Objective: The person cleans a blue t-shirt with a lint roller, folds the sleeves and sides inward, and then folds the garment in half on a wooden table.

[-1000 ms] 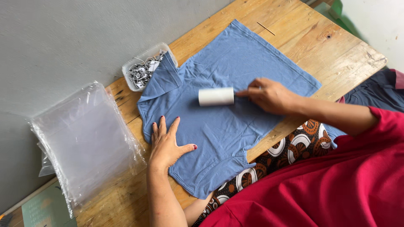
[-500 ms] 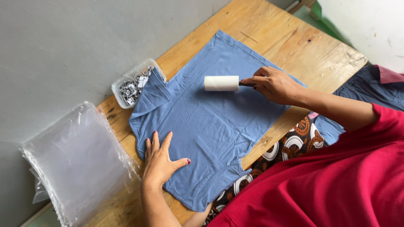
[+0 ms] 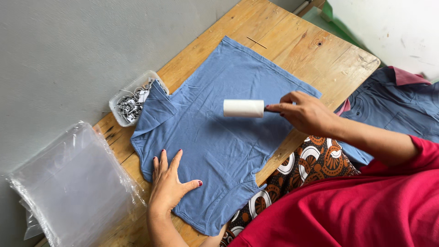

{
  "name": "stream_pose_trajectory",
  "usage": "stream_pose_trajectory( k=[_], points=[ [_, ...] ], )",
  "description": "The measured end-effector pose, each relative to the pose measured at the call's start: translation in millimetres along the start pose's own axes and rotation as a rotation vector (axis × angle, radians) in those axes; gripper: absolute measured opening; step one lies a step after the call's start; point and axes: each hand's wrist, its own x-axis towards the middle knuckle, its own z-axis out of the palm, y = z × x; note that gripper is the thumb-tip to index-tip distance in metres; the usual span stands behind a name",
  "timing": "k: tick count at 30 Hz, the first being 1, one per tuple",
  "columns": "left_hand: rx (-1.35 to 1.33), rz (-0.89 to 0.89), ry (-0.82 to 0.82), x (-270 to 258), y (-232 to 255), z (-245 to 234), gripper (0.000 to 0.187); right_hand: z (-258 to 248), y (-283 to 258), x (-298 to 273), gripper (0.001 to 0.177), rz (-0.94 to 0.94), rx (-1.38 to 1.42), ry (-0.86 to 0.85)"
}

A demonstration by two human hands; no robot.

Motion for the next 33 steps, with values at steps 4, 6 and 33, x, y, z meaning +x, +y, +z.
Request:
stream_pose_trajectory(
  k=[4, 6, 33],
  points=[
    [0.02, 0.023, 0.007, 1.2, 0.8, 2.3, 0.115, 17.9, 45.1, 9.1, 0.038, 0.04, -0.109, 0.049],
    [-0.033, 0.018, -0.009, 1.0, -1.4, 0.9, 0.114, 14.3, 76.4, 33.3, 0.033, 0.191, -0.156, 0.105],
    [0.044, 0.029, 0.007, 2.2, -6.5, 6.0, 0.117, 12.4, -14.4, -17.8, 0.046, -0.055, 0.002, -0.016]
  ],
)
